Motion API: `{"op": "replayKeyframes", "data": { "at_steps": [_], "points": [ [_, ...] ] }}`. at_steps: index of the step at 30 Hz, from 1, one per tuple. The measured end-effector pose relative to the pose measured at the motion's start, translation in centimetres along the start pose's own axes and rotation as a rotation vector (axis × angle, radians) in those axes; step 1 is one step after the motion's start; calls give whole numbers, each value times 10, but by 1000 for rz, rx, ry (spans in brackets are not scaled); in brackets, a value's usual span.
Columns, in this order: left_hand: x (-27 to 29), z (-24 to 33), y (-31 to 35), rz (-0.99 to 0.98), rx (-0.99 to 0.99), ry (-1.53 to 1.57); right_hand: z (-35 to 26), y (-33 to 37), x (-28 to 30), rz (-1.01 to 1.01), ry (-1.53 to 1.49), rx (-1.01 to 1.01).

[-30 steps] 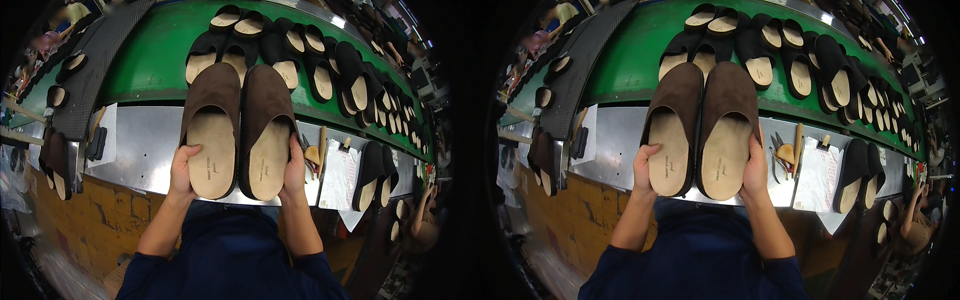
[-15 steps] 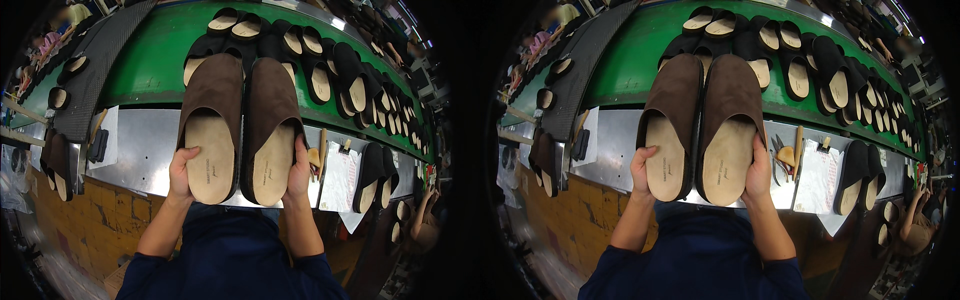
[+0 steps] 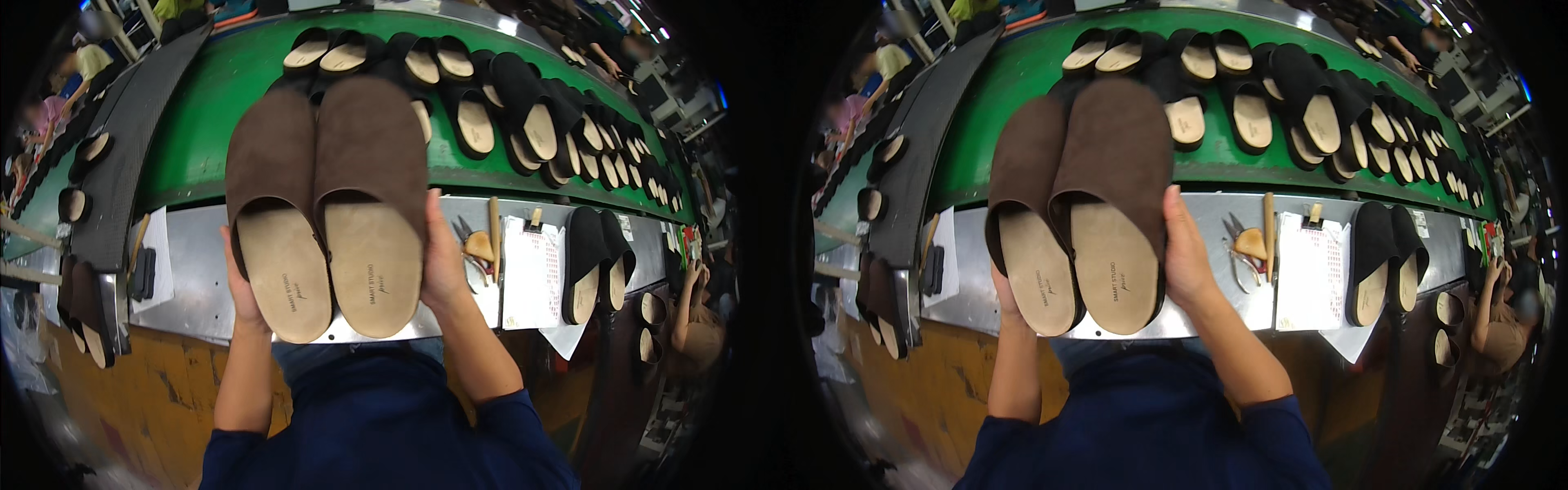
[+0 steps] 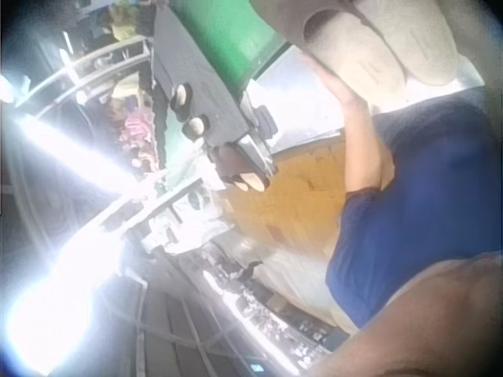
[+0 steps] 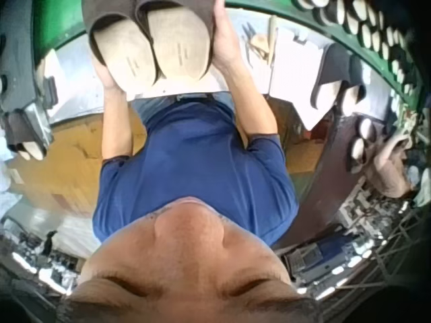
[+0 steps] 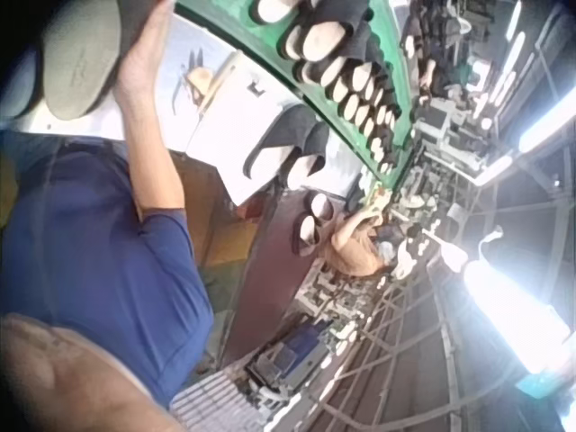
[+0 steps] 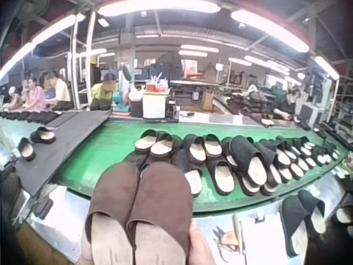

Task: The person picks up pairs of black and brown slippers from a green conveyor belt, wipes the uppers with a small wooden block, and places them back on the belt. The person repeats this process for multiple pairs, handling them one at a time.

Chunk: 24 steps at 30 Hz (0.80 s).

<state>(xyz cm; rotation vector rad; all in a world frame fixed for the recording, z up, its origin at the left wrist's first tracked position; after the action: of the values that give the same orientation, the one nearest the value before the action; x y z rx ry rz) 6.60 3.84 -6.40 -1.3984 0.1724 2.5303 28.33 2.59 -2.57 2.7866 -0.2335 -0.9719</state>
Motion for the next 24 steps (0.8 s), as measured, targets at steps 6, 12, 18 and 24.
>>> {"op": "replayKeyframes", "data": {
  "at_steps": [6, 12, 18, 24],
  "points": [
    [-16, 4, -8, 280, -31, -279, 10, -12, 13, -14, 150, 62],
    [5, 12, -11, 327, -129, -530, 26, -22, 38, 74, 244, 86],
    [-17, 15, -5, 377, -127, -528, 26, -10, 23, 39, 31, -66],
    [-29, 25, 5, 305, -154, -275, 21, -3, 18, 3, -130, -42]
  ]
}}
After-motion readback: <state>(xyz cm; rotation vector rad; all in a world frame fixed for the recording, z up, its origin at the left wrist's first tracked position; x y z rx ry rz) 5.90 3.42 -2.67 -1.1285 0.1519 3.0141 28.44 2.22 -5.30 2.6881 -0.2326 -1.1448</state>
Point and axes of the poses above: each hand's wrist, its own y-axis away from the middle knuckle, its own x-axis out of the back of the hand, z = x × y, the point moved 7 cm from there along -y, towards the middle knuckle, and after that the axes turned 6 degrees about z, right-handed, at the moved point
